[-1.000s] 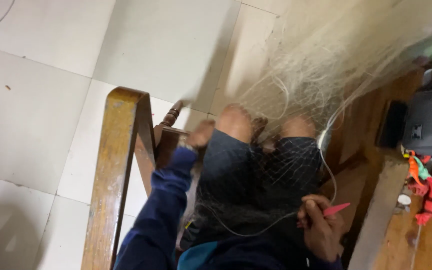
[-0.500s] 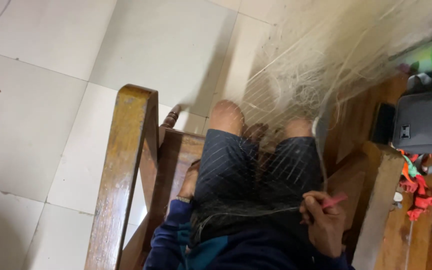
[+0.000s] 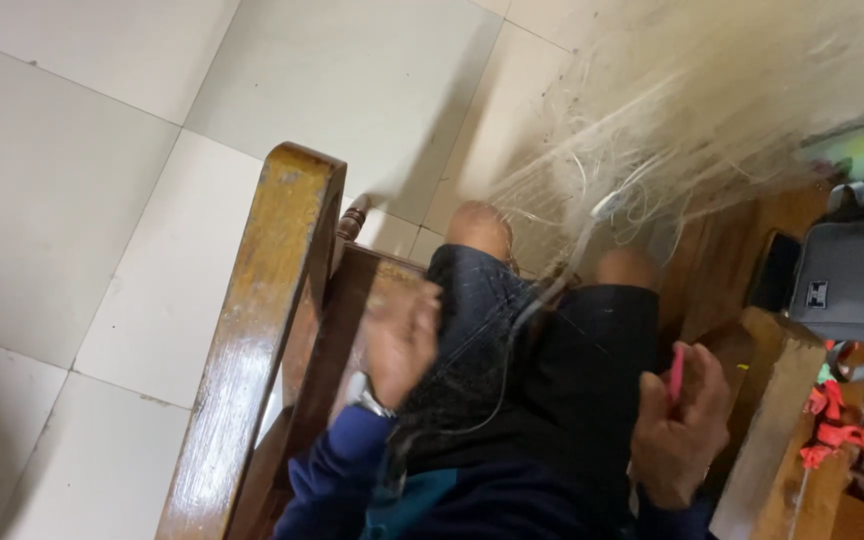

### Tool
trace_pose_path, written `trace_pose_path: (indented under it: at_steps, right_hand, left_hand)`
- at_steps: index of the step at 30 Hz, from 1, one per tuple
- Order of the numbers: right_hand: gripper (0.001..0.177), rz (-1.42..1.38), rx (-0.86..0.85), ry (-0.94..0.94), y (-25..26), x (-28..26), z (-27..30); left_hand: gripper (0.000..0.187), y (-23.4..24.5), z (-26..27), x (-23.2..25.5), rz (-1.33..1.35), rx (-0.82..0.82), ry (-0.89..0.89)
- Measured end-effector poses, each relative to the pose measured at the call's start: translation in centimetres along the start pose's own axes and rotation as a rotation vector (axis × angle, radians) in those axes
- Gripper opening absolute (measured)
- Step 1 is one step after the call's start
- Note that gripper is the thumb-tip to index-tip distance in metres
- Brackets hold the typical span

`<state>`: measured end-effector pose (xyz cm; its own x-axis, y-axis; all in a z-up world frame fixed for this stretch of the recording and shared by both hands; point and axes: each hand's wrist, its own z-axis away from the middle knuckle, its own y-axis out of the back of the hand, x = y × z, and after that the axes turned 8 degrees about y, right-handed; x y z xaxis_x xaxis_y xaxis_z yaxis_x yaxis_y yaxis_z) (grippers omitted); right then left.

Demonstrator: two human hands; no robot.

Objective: Repairing a fishing net using a pink shuttle needle

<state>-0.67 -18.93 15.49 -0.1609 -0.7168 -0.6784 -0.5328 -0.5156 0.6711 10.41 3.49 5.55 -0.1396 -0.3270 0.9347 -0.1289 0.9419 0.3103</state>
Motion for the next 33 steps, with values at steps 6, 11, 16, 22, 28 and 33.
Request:
trace_pose_path:
  at_steps: [6, 11, 16, 22, 28, 33]
  right_hand:
    - [0.011, 0.136, -0.22, 0.267, -1.3, -7.7, -2.6]
    - [0.015, -0.601, -0.768, 0.564, -10.5, -15.2, -3.6]
    - [0.025, -0.467, -0.759, 0.679, -17.8, -15.7, -0.3]
    - [0.014, -0.446, -0.854, 0.472, -15.9, -13.4, -10.2]
    - [0.02, -0.234, -0.784, 0.302, -11.9, -7.1, -20.4]
    - [0.017, -0.069, -0.705, 0.04, -11.5, -3.3, -20.3]
  left_hand:
    - [0.053, -6.3, 7.7, 1.6, -0.139, -0.473, -0.196]
    - [0.043, -6.3, 9.2, 1.9, -0.236, -0.572, -0.256]
    - [0.035, -4.9, 8.3, 3.3, -0.213, -0.614, -0.284]
    - [0.025, -3.5, 8.1, 4.2, -0.156, -0.639, -0.292]
    - [0.03, -3.0, 8.9, 3.8, -0.006, -0.748, -0.217]
    - [0.041, -2.7, 8.8, 4.0, 0.127, -0.694, -0.124]
